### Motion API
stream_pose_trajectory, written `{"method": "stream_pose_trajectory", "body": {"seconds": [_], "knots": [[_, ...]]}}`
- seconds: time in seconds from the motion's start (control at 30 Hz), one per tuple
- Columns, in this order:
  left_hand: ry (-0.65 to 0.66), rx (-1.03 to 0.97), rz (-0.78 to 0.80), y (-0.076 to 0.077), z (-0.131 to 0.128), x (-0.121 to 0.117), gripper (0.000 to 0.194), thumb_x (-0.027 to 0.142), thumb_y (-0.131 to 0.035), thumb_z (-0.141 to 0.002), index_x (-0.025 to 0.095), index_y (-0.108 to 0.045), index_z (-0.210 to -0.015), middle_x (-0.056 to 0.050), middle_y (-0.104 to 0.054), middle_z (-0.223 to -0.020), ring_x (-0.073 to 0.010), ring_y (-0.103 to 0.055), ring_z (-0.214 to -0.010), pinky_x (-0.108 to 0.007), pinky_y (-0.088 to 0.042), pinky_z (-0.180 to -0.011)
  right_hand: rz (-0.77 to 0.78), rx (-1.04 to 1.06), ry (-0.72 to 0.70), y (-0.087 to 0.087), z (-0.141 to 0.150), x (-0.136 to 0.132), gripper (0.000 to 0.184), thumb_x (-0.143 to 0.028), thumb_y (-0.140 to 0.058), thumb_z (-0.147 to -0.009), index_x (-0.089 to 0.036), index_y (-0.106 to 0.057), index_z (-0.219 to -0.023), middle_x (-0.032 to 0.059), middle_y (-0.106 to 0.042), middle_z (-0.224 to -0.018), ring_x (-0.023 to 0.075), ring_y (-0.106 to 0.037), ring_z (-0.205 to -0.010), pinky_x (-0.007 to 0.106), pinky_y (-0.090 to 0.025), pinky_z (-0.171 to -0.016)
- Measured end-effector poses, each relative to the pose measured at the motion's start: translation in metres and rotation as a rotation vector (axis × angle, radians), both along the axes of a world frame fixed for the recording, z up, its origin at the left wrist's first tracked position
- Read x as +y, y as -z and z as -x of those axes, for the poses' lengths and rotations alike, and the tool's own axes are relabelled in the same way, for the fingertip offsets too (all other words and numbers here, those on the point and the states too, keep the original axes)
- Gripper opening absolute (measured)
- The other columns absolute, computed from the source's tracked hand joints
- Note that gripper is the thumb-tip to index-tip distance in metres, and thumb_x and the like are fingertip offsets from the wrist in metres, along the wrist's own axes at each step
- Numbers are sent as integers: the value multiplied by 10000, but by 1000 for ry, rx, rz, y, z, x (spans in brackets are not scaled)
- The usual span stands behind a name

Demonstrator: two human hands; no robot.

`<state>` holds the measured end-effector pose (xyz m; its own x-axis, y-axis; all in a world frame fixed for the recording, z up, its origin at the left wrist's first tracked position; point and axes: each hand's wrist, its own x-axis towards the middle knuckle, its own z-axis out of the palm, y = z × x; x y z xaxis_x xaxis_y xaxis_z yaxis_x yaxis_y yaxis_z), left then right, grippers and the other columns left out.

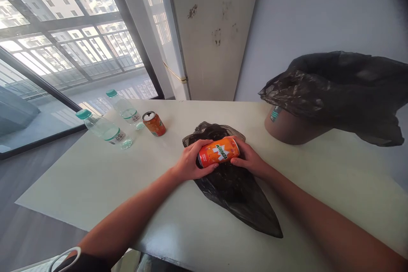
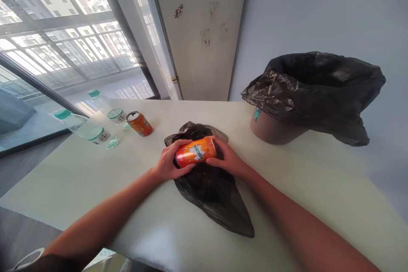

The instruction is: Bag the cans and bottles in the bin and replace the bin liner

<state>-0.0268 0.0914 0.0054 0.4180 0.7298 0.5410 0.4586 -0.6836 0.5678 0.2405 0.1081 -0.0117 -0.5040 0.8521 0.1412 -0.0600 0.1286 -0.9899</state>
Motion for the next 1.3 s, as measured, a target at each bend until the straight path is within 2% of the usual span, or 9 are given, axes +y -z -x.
{"method": "stream_pose_trajectory", "body": {"seconds": [0.17, 0.43, 0.57, 0.73, 0.83, 0.97, 1.07, 1.17, 1.3], "knots": [[22, -21, -27, -2, -1, 1, 618, 471, -839, -859, 222, -587, -1366, -104, -794, -1175, -257, -794, -956, -360, -645, -839, -26, -42, -1, 0, -1, 0, 727, -652, -850, -840, -260, -595, -1397, 111, -725, -1299, 347, -720, -1205, 470, -616, -1020], [5, -30, 113, -4, -3, 0, 699, 535, -881, -799, 199, -603, -1345, -106, -778, -1221, -260, -771, -1010, -378, -611, -933, 22, 12, 14, 3, 0, 4, 745, -672, -897, -775, -240, -632, -1321, 115, -744, -1232, 331, -746, -1086, 469, -639, -958], [12, -196, 307, -8, -4, 0, 524, 577, -741, -933, 185, -623, -1260, -69, -754, -1087, -212, -714, -902, -334, -570, -831, 37, 6, 3, 4, 0, 2, 799, -615, -897, -810, -300, -553, -1460, 75, -756, -1128, 294, -759, -972, 458, -656, -887], [55, -205, 419, -4, -3, 3, 519, 607, -738, -936, 183, -605, -1206, -38, -696, -976, -188, -634, -831, -325, -523, -792, -56, 0, 35, -1, -1, -1, 743, -507, -836, -908, -341, -498, -1548, 90, -636, -1520, 315, -678, -1327, 479, -600, -1092], [38, -226, 353, 1, -2, 4, 529, 579, -745, -943, 193, -583, -1267, -83, -685, -1151, -188, -646, -875, -339, -541, -829, -59, -12, 62, 0, 0, 1, 723, -503, -871, -874, -318, -540, -1490, 98, -642, -1518, 311, -692, -1316, 471, -594, -1105], [77, -235, 260, 6, -3, 6, 659, 542, -816, -889, 208, -550, -1391, -138, -622, -1371, -244, -683, -1067, -369, -571, -923, -17, -45, 112, 5, 0, 3, 608, -538, -891, -842, -270, -599, -1303, 76, -767, -1208, 286, -774, -1073, 430, -643, -941], [98, -118, 275, 3, -4, 5, 641, 527, -832, -881, 198, -605, -1382, -115, -710, -1284, -276, -692, -1136, -383, -552, -984, -19, -73, 76, 6, 0, 3, 515, -522, -903, -832, -261, -622, -1176, 34, -772, -1036, 257, -772, -933, 388, -636, -831], [99, -64, 356, -2, -6, 2, 620, 536, -789, -922, 184, -632, -1407, -83, -773, -1155, -228, -720, -950, -348, -559, -882, -12, -51, 51, 3, 1, 2, 499, -493, -927, -810, -264, -628, -1139, 25, -775, -1025, 246, -767, -921, 371, -627, -811], [152, -122, 510, -6, -7, -1, 608, 550, -781, -930, 152, -679, -1377, -40, -758, -898, -162, -673, -690, -275, -536, -670, -43, -48, 43, 1, 3, 0, 578, -457, -952, -786, -275, -637, -1235, 33, -786, -1084, 257, -767, -981, 387, -625, -871]]}}
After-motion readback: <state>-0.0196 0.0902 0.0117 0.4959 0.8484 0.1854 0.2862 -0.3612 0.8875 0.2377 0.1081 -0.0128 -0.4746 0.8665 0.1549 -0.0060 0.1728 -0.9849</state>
